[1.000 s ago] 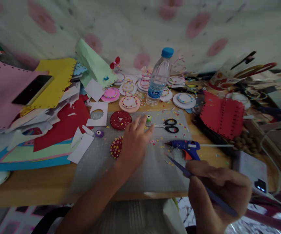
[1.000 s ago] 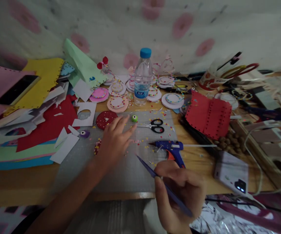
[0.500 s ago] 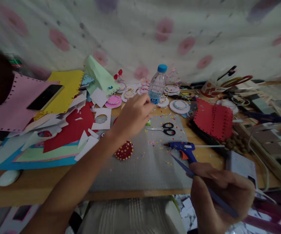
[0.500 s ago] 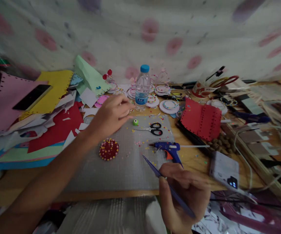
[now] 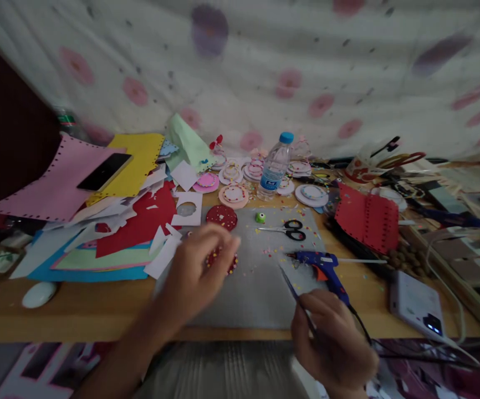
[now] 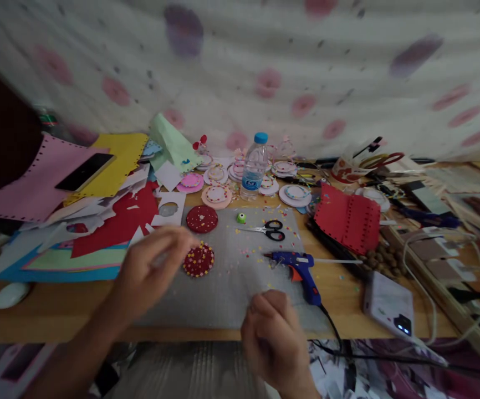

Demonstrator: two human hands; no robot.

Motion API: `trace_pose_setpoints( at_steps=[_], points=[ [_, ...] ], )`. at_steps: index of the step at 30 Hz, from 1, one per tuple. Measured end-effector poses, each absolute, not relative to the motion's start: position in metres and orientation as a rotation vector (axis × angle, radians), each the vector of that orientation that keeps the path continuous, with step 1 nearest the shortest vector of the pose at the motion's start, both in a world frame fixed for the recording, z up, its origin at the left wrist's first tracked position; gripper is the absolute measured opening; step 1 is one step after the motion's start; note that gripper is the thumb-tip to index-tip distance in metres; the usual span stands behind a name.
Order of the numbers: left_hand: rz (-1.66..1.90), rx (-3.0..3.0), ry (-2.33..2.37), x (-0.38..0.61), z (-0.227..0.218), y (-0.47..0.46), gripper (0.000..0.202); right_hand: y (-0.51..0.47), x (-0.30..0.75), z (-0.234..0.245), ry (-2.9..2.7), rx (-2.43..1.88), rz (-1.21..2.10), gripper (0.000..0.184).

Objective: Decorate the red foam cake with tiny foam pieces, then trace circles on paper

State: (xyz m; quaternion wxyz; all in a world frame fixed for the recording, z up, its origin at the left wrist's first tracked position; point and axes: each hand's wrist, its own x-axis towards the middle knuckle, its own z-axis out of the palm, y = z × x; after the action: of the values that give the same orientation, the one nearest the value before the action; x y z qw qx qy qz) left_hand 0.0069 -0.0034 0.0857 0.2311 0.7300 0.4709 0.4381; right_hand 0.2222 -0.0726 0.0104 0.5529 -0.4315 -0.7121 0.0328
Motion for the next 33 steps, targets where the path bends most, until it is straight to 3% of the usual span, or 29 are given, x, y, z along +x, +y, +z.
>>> trace_pose_setpoints(
  at_steps=[5, 10, 20, 23, 27, 31, 33],
  points=[
    [0.933, 1.262, 1.192, 0.033, 0.042, -0.079, 0.042, -0.066, 0.202, 0.015, -2.187, -0.672, -0.163, 0.023],
    [0.939, 1.109, 1.248, 0.036, 0.028, -0.084, 0.05, -0.064, 0.182, 0.019, -2.251, -0.56, -0.268, 0.032],
    [0.919, 1.045, 1.262, 0.027, 0.004, -0.074, 0.044, -0.076, 0.179, -0.005, -2.303, -0.775, 0.05, 0.021],
    [0.94, 1.015, 1.258, 0.026, 0.004, -0.072, 0.043, -0.081, 0.191, 0.0, -2.306, -0.822, 0.266, 0.028],
    [0.936, 1.011, 1.198, 0.021, 0.013, -0.071, 0.047, -0.08, 0.231, -0.004, -2.144, -1.078, 0.19, 0.043],
    [0.972, 1.068, 1.197, 0.014, 0.02, -0.071, 0.05, -0.065, 0.279, -0.032, -1.867, -1.462, -0.153, 0.036],
    [0.96, 1.084, 1.196, 0.012, 0.023, -0.072, 0.051, -0.056, 0.297, -0.049, -1.696, -1.803, -0.299, 0.052]
  ],
)
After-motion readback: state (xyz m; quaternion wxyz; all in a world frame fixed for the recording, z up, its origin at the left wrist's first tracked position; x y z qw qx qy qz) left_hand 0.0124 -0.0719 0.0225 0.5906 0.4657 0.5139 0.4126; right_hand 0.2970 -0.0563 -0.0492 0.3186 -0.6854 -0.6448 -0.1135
